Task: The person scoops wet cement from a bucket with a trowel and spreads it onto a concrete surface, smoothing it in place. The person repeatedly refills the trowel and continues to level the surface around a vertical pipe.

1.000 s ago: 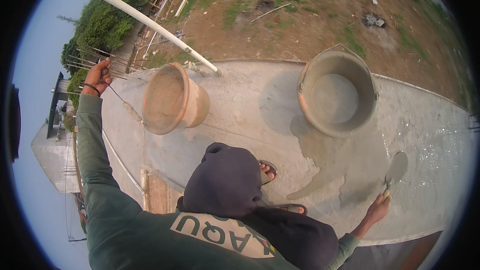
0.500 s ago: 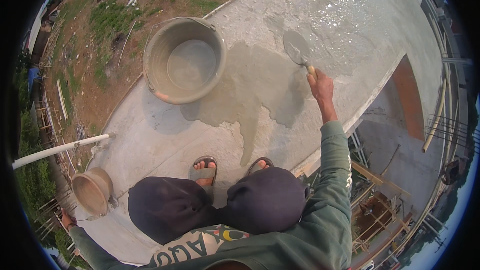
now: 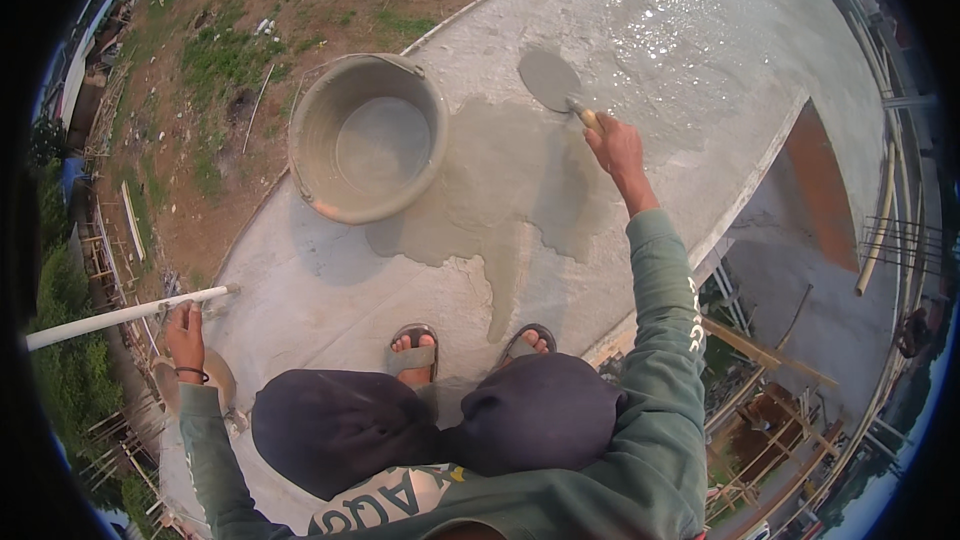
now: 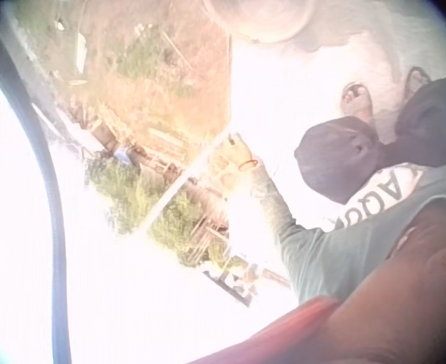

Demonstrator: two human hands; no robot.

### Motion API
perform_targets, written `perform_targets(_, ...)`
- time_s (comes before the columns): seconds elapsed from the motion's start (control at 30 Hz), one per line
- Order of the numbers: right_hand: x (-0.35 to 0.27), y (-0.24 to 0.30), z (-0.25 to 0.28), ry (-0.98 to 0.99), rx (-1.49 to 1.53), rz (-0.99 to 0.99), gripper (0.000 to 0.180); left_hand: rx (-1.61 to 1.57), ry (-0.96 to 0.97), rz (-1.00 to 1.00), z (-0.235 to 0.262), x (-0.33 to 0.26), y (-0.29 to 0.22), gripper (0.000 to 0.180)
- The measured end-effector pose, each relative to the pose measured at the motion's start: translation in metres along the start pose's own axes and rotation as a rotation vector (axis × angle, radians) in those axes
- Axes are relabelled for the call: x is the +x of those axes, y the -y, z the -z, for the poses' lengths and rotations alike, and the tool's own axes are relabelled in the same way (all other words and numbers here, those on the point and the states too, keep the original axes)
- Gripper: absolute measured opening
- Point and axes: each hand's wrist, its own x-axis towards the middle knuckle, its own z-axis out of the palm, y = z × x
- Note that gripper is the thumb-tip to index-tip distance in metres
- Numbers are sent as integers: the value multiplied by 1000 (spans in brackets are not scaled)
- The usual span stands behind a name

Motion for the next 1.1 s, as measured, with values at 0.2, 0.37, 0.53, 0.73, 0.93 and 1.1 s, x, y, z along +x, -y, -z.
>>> perform_targets(0.2,-42,42,2,164,13,351,32,-554,599,486,-143,131,-149,63)
perform_targets(0.37,-90,41,21,150,-27,236,33,-1141,886,653,-200,132,-189,66)
perform_targets(0.53,-96,-8,26,-117,-38,-144,33,-1177,926,778,-228,153,-180,42)
perform_targets(0.73,-117,14,0,-5,102,-50,34,-1293,853,745,-225,122,-146,34)
perform_targets(0.93,-98,43,-1,85,97,161,33,-1394,563,813,-173,69,-86,29)
perform_targets(1.1,-34,64,-17,-15,25,-47,35,-1424,326,857,-131,24,-33,33)
